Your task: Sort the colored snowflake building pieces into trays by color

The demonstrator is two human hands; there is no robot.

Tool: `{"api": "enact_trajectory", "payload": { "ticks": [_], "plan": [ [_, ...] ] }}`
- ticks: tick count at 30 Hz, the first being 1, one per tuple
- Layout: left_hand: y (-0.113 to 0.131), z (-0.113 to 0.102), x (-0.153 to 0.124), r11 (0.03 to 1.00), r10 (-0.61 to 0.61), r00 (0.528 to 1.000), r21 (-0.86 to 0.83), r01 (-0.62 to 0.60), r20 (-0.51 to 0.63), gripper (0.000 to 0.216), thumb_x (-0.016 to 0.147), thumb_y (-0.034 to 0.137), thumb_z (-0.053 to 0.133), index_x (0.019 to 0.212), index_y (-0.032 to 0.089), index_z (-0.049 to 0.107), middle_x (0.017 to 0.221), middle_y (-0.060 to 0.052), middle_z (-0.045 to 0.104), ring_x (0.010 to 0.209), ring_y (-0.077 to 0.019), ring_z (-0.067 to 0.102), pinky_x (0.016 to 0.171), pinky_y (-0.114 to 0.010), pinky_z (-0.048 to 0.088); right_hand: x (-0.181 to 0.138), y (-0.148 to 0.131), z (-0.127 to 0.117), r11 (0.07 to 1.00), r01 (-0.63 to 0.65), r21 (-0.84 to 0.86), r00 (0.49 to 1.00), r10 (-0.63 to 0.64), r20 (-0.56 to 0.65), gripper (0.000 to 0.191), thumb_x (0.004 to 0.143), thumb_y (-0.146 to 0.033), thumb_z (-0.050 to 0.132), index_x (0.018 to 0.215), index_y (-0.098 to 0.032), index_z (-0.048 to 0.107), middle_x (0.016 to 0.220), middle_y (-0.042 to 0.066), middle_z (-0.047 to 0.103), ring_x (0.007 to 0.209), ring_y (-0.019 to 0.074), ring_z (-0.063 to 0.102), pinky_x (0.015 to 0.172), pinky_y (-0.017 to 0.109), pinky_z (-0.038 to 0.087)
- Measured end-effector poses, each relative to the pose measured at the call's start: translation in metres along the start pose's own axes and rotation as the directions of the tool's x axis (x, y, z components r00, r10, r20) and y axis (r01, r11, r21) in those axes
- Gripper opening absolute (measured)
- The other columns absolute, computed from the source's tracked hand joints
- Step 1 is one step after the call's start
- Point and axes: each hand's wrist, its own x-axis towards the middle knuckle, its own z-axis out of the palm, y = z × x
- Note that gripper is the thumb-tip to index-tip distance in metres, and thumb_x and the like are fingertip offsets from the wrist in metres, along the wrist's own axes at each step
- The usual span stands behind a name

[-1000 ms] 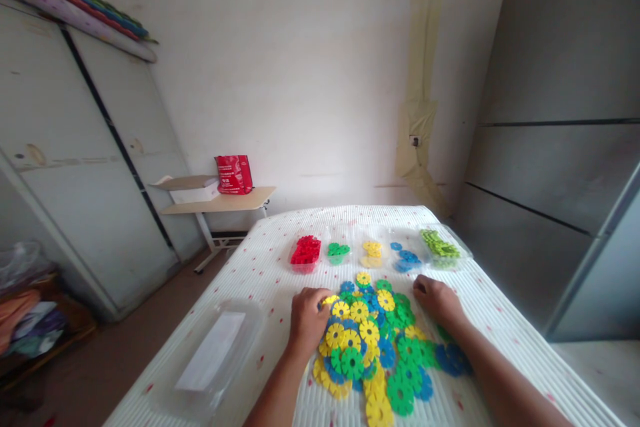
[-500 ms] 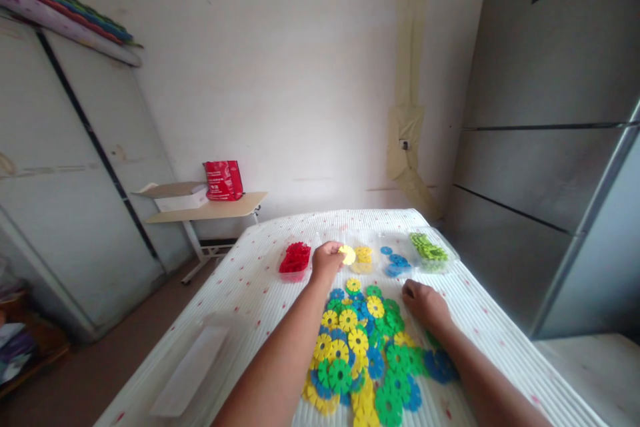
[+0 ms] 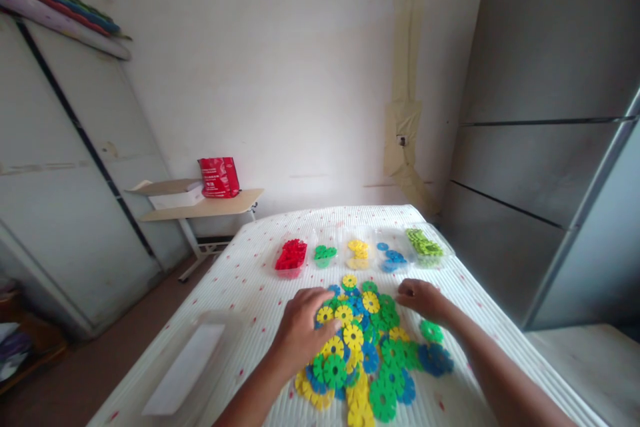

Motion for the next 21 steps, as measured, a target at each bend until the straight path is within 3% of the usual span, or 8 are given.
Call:
{"api": "enact_trajectory", "payload": {
  "ticks": [2, 4, 7, 10, 13, 18, 21],
  "plan": [
    [-0.004, -0.001, -0.034, 0.985, 0.105, 0.989, 0.126, -0.117, 0.101, 0.071, 0.064, 0.054, 0.065, 0.129, 0.033, 0.046, 0.136, -0.006, 0.046, 0.123, -0.0313, 0.041, 0.103, -0.047, 0.032, -0.017, 0.002, -0.005, 0.996, 0.075, 0.046, 0.995, -0.077, 0.058, 0.034, 0.073, -0.035, 0.059, 0.103, -0.021, 0.065, 0.100, 0.007, 0.067, 0.088, 0.0194, 0.062, 0.074, 0.026, 0.045],
    [-0.008, 0.007, -0.061, 0.954, 0.169, 0.964, 0.213, -0.212, 0.204, 0.094, 0.055, 0.064, 0.066, 0.137, 0.036, 0.032, 0.146, -0.007, 0.030, 0.129, -0.0381, 0.031, 0.104, -0.056, 0.023, -0.043, 0.009, -0.004, 0.985, 0.155, 0.078, 0.983, -0.162, 0.088, 0.063, 0.066, -0.044, 0.066, 0.124, -0.025, 0.053, 0.128, 0.010, 0.054, 0.113, 0.0276, 0.051, 0.091, 0.035, 0.041],
    [-0.012, 0.032, -0.083, 0.915, 0.191, 0.947, 0.301, -0.267, 0.258, 0.081, 0.068, 0.053, 0.062, 0.138, 0.041, 0.024, 0.149, -0.005, 0.022, 0.131, -0.0396, 0.027, 0.102, -0.063, 0.018, -0.086, 0.022, 0.011, 0.985, 0.171, 0.031, 0.982, -0.173, 0.075, 0.091, 0.059, -0.053, 0.070, 0.139, -0.033, 0.031, 0.147, 0.009, 0.027, 0.131, 0.0352, 0.028, 0.100, 0.049, 0.031],
    [-0.004, 0.058, -0.085, 0.915, 0.149, 0.965, 0.339, -0.217, 0.215, 0.085, 0.067, 0.053, 0.063, 0.139, 0.043, 0.019, 0.150, -0.005, 0.020, 0.132, -0.0423, 0.024, 0.099, -0.067, 0.019, -0.113, 0.031, 0.038, 0.986, 0.154, -0.059, 0.987, -0.156, -0.034, 0.103, 0.050, -0.055, 0.074, 0.140, -0.036, 0.028, 0.149, 0.009, 0.023, 0.132, 0.0424, 0.020, 0.102, 0.062, 0.019],
    [0.015, 0.071, -0.074, 0.936, 0.084, 0.985, 0.329, -0.130, 0.151, 0.100, 0.057, 0.059, 0.068, 0.141, 0.038, 0.017, 0.150, -0.009, 0.018, 0.131, -0.0459, 0.021, 0.097, -0.069, 0.018, -0.114, 0.027, 0.064, 0.986, 0.147, -0.075, 0.971, -0.159, -0.179, 0.098, 0.054, -0.048, 0.073, 0.140, -0.031, 0.030, 0.147, 0.011, 0.026, 0.132, 0.0419, 0.022, 0.103, 0.061, 0.020],
    [0.040, 0.072, -0.043, 0.940, 0.003, 1.000, 0.342, -0.013, 0.028, 0.064, 0.076, 0.036, 0.057, 0.136, 0.035, 0.035, 0.145, -0.009, 0.034, 0.128, -0.0370, 0.032, 0.100, -0.061, 0.024, -0.081, 0.004, 0.076, 0.945, 0.319, 0.075, 0.912, -0.285, -0.294, 0.064, 0.074, -0.028, 0.053, 0.136, -0.022, 0.037, 0.139, 0.012, 0.040, 0.128, 0.0282, 0.037, 0.103, 0.046, 0.035],
    [0.042, 0.067, -0.030, 0.934, -0.051, 0.998, 0.353, 0.061, -0.038, 0.048, 0.079, 0.030, 0.053, 0.127, 0.032, 0.048, 0.134, -0.009, 0.048, 0.122, -0.0337, 0.041, 0.099, -0.058, 0.027, -0.061, -0.011, 0.069, 0.932, 0.311, 0.184, 0.914, -0.241, -0.325, 0.050, 0.076, -0.021, 0.044, 0.126, -0.021, 0.046, 0.128, 0.009, 0.052, 0.119, 0.0225, 0.048, 0.100, 0.041, 0.041]
  ]
}}
